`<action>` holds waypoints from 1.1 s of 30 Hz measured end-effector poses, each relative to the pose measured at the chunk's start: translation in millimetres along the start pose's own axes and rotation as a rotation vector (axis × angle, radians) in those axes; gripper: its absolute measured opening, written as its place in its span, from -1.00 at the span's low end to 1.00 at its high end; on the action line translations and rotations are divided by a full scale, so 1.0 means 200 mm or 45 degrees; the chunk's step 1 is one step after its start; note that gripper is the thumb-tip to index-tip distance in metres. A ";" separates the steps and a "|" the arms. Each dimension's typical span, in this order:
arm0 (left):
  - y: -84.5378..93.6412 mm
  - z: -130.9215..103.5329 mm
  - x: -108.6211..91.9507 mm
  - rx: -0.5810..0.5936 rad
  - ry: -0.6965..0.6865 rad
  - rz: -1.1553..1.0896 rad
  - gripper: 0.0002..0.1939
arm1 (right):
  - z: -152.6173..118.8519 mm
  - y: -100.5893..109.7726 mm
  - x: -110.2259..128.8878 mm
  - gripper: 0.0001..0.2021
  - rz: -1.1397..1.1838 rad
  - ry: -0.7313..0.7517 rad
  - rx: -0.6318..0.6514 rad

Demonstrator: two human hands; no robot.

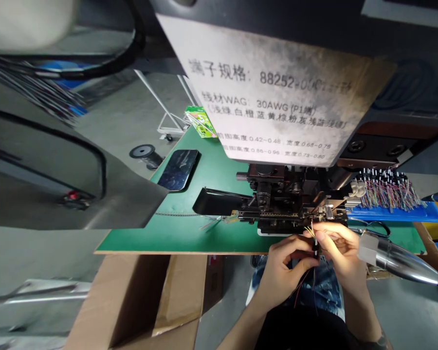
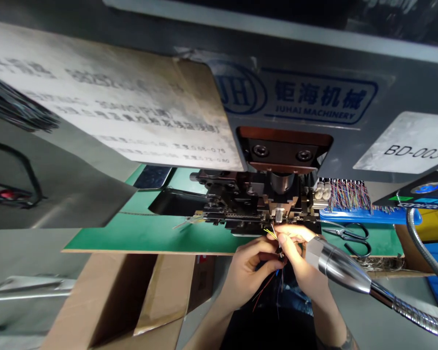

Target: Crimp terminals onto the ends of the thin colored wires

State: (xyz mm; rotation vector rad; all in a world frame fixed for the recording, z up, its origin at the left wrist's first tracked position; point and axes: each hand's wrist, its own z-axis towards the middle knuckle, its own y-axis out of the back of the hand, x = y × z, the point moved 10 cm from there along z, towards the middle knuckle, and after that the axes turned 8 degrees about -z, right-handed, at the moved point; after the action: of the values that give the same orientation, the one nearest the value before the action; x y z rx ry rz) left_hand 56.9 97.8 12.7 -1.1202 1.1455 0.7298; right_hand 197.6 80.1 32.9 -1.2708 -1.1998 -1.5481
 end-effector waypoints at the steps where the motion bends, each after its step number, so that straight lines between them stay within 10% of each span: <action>1: 0.00 0.00 0.00 -0.001 -0.009 0.007 -0.71 | 0.00 0.00 0.00 -0.88 -0.004 -0.008 0.009; 14: 0.01 0.00 -0.03 0.000 -0.093 0.013 -0.75 | 0.01 -0.01 0.00 -0.85 -0.044 0.032 0.004; 21: -0.02 -0.04 -0.01 0.276 0.125 -0.197 -0.74 | -0.02 0.02 0.20 -0.90 -0.254 0.485 0.083; 33: -0.01 0.00 0.01 0.066 -0.019 -0.042 -0.71 | -0.01 0.02 -0.01 -0.90 0.025 0.096 -0.023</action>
State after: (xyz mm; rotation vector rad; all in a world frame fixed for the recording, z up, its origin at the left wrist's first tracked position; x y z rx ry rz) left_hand 58.5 97.8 11.9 -1.0857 1.1248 0.6782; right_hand 200.6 76.3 32.3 -1.2206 -1.1252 -1.5820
